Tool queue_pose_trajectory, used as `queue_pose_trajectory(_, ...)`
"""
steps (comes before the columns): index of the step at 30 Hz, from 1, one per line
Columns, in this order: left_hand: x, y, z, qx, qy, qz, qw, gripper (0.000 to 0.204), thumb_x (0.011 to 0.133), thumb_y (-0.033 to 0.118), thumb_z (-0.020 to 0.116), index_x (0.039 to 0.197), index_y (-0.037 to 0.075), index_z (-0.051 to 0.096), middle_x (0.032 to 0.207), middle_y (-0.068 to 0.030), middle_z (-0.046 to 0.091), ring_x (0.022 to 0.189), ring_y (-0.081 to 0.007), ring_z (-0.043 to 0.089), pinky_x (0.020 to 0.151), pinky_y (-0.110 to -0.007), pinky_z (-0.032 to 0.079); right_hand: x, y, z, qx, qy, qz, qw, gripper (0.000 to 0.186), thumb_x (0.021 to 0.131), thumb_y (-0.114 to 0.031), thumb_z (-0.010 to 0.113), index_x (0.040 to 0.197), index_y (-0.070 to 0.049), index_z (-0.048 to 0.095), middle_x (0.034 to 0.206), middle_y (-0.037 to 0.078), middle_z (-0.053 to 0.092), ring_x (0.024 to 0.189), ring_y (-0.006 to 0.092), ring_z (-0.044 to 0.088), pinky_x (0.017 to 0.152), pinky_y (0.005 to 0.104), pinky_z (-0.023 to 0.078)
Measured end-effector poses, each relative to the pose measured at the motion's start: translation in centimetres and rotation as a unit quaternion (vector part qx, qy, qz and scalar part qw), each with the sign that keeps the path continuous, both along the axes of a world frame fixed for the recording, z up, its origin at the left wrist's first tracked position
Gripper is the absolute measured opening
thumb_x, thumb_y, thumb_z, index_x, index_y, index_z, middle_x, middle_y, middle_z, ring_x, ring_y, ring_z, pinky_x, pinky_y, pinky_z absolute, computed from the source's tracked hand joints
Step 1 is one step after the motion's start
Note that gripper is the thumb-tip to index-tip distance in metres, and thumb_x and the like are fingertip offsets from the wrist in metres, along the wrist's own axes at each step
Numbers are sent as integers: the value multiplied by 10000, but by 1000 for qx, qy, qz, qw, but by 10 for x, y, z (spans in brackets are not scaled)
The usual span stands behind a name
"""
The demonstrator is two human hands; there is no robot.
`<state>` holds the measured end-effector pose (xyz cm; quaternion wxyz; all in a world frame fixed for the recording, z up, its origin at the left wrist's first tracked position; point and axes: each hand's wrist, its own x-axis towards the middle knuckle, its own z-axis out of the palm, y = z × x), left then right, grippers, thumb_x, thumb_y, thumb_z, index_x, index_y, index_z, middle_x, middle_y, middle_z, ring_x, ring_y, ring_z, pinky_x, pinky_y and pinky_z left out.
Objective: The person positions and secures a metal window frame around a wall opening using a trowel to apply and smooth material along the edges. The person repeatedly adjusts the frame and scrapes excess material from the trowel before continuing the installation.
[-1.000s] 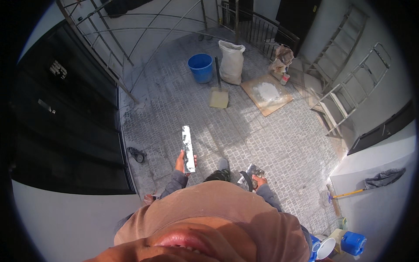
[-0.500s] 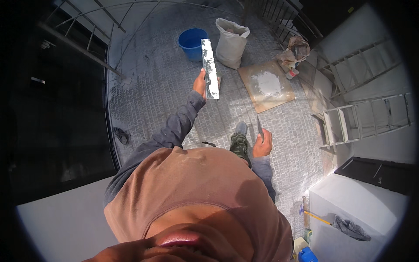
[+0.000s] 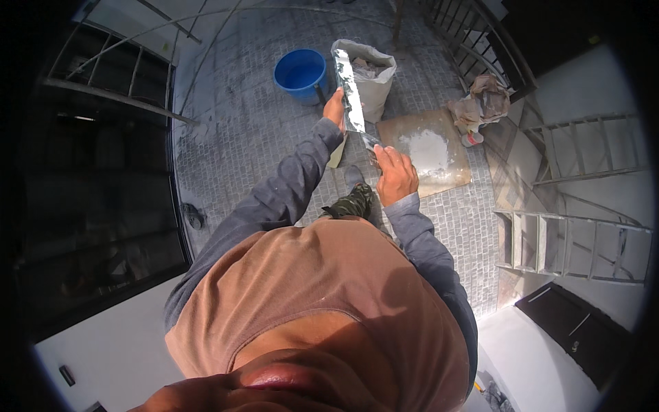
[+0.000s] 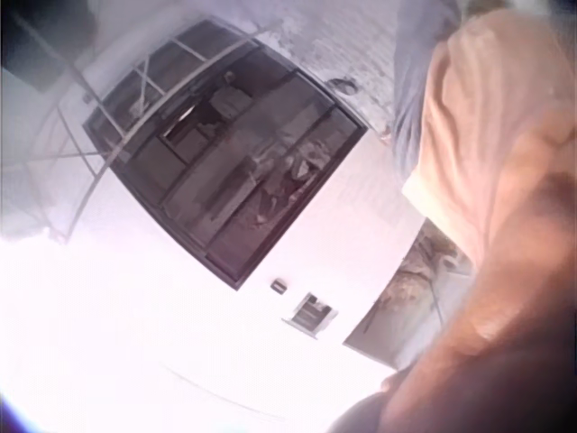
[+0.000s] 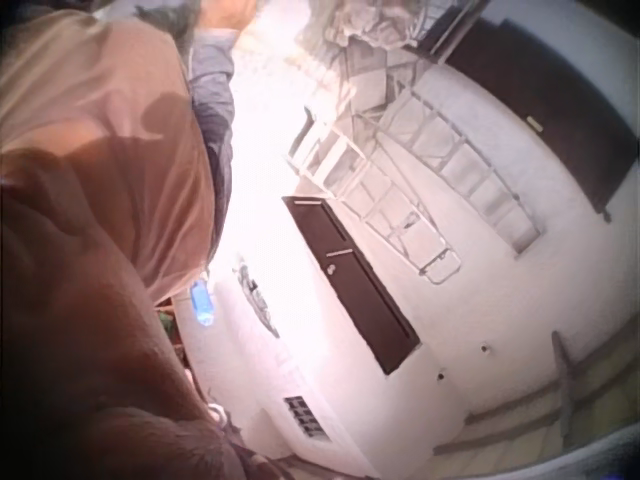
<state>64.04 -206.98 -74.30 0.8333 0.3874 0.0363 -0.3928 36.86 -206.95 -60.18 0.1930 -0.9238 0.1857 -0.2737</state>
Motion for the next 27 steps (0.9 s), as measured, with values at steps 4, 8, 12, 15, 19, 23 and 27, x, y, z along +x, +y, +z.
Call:
queue_pose_trajectory(4, 58, -47, -26, 64, -12, -11, 998, 450, 994, 393, 605, 1115, -36, 660, 960, -113, 699, 799, -236, 673, 767, -387, 535, 64, -63, -18, 29, 21, 34, 999, 554, 752, 80, 603, 1264, -118, 680, 1197, 121, 684, 1070, 355, 652, 889, 441, 554)
queue_pose_trajectory(8, 103, -74, -81, 161, 20, 7, 987, 500, 981, 409, 616, 1089, -75, 682, 969, -131, 716, 795, -249, 677, 767, -386, 531, 120, -112, -29, 67, 104, 57, 991, 513, 766, 50, 616, 1234, -148, 689, 1195, 91, 691, 1045, 341, 666, 862, 446, 562)
queue_pose_trajectory(12, 155, -105, -141, 247, -115, -32, 962, 565, 996, 433, 589, 1080, -118, 686, 985, -177, 734, 864, -294, 701, 803, -397, 526, 172, -151, -45, 41, 139, 94, 985, 492, 793, 22, 621, 1249, -156, 667, 1139, 88, 683, 983, 346, 675, 799, 457, 571)
queue_pose_trajectory(15, 172, -117, -154, 304, -147, -72, 938, 423, 1010, 362, 584, 1124, -37, 665, 932, -135, 714, 731, -265, 692, 685, -418, 550, 204, -180, -62, 46, 144, 128, 980, 487, 800, 15, 619, 1252, -161, 655, 1068, 91, 670, 946, 348, 673, 761, 473, 572)
queue_pose_trajectory(19, 190, -137, -123, 254, 71, -36, 964, 417, 1009, 367, 568, 1118, -22, 673, 929, -145, 718, 703, -259, 692, 657, -418, 547, 258, -235, -81, 63, 159, 175, 970, 479, 808, 8, 611, 1254, -162, 647, 1039, 98, 655, 926, 350, 670, 746, 487, 570)
queue_pose_trajectory(23, 215, -165, -93, 315, 47, -73, 945, 435, 996, 370, 569, 1086, -42, 675, 914, -162, 727, 684, -285, 695, 654, -430, 544, 311, -280, -105, 61, 222, 184, 955, 490, 820, -6, 609, 1285, -160, 628, 1069, 132, 647, 945, 357, 676, 783, 496, 569)
queue_pose_trajectory(27, 216, -190, -97, 271, 155, -36, 949, 437, 992, 372, 566, 1082, -46, 659, 854, -164, 717, 639, -291, 689, 619, -446, 549, 355, -319, -141, 62, 283, 201, 936, 491, 831, -12, 598, 1304, -140, 620, 1090, 152, 646, 982, 372, 678, 834, 501, 562)
